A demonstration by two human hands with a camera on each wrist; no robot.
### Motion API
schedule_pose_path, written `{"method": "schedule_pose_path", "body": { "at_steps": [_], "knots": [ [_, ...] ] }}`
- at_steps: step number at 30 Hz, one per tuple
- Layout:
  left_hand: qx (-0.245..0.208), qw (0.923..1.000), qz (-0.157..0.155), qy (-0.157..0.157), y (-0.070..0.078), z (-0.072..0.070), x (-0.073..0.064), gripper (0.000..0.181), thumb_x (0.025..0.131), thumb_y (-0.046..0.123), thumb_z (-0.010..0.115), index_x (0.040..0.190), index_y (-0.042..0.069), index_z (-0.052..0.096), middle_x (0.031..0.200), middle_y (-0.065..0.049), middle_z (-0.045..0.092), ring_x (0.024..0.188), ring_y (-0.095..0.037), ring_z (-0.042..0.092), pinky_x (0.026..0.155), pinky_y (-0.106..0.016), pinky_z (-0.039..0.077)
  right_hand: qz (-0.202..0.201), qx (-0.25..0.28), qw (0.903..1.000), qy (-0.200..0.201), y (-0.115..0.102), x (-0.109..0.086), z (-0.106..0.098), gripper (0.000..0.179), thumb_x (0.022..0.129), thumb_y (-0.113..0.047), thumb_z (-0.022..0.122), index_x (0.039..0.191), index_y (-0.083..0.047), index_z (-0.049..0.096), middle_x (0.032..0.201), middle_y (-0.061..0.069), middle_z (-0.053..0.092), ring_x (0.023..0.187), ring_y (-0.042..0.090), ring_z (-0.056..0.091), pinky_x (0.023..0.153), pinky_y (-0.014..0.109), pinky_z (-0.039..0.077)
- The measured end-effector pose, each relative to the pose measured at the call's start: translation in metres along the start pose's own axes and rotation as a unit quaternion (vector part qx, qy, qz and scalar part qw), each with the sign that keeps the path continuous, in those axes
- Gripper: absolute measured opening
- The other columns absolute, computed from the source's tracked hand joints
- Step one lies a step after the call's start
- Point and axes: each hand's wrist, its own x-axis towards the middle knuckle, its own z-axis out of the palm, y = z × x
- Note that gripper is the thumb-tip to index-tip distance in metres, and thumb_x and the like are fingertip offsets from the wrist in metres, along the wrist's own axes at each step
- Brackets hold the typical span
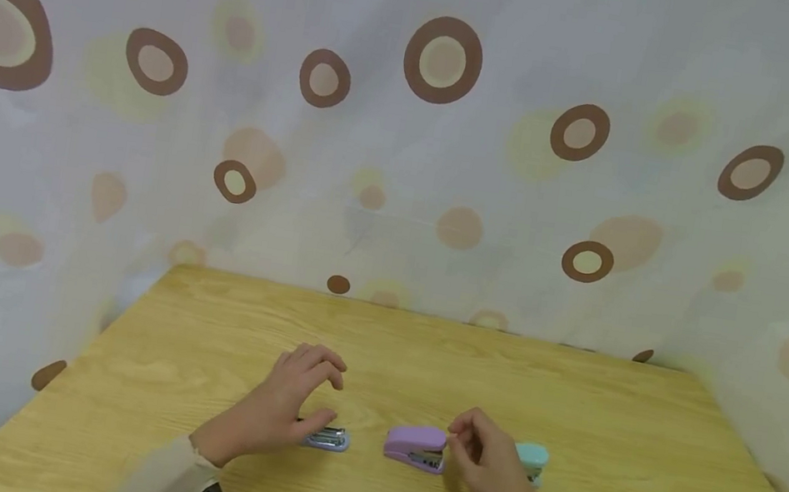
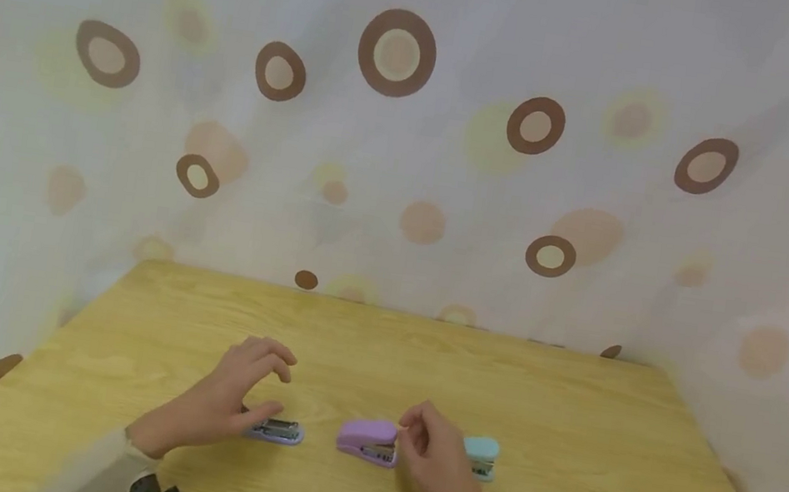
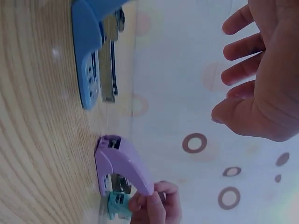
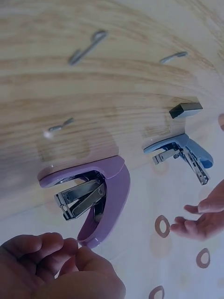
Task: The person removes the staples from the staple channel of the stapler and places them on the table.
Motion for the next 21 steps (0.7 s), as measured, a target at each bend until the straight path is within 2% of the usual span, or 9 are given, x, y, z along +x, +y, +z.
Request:
{"method": "schedule_pose_path", "body": {
  "at_steps": [5, 9, 15, 18, 21],
  "knots": [
    [-0.077, 0.9956, 0.013, -0.052, 0.013, 0.017, 0.014, 0.022, 0.090, 0.013, 0.066, 0.105, 0.014, 0.051, 0.124, 0.001, 0.051, 0.113, -0.016, 0.046, 0.096, -0.042, 0.041, 0.018, 0.009, 0.9996, -0.021, 0.000, -0.002, 0.000, 0.011, 0.088, 0.006, 0.059, 0.094, -0.003, 0.055, 0.074, -0.004, 0.055, 0.060, -0.003, 0.045, 0.049, 0.020, 0.043],
    [-0.110, 0.9882, 0.000, -0.107, 0.021, 0.029, 0.021, 0.024, 0.092, 0.014, 0.063, 0.111, 0.015, 0.048, 0.127, 0.000, 0.050, 0.118, -0.015, 0.045, 0.100, -0.040, 0.041, 0.036, 0.019, 0.9984, -0.039, -0.001, -0.005, 0.003, 0.012, 0.088, 0.007, 0.056, 0.097, -0.001, 0.054, 0.076, -0.003, 0.054, 0.061, -0.003, 0.044, 0.050, 0.020, 0.043],
    [-0.102, 0.9835, -0.009, -0.149, 0.023, 0.044, 0.032, 0.034, 0.091, 0.013, 0.064, 0.121, 0.010, 0.049, 0.127, -0.006, 0.052, 0.119, -0.017, 0.047, 0.101, -0.036, 0.043, 0.036, 0.028, 0.9974, -0.057, 0.001, -0.006, 0.007, 0.016, 0.089, 0.006, 0.053, 0.104, -0.001, 0.051, 0.077, -0.004, 0.055, 0.063, -0.003, 0.047, 0.052, 0.020, 0.044],
    [-0.099, 0.9799, -0.018, -0.172, 0.025, 0.052, 0.038, 0.036, 0.090, 0.013, 0.064, 0.123, 0.008, 0.051, 0.126, -0.004, 0.052, 0.116, -0.016, 0.045, 0.100, -0.034, 0.042, 0.040, 0.029, 0.9966, -0.066, 0.002, -0.007, 0.007, 0.016, 0.090, 0.005, 0.054, 0.104, -0.002, 0.051, 0.077, -0.005, 0.055, 0.063, -0.003, 0.047, 0.053, 0.020, 0.044],
    [-0.072, 0.9801, -0.020, -0.184, 0.027, 0.058, 0.044, 0.038, 0.089, 0.016, 0.065, 0.125, 0.009, 0.053, 0.123, 0.000, 0.053, 0.109, -0.013, 0.044, 0.094, -0.030, 0.040, 0.045, 0.030, 0.9959, -0.073, 0.003, -0.007, 0.009, 0.015, 0.090, 0.004, 0.055, 0.103, -0.004, 0.052, 0.077, -0.006, 0.054, 0.064, -0.003, 0.046, 0.053, 0.019, 0.044]
  ]
}}
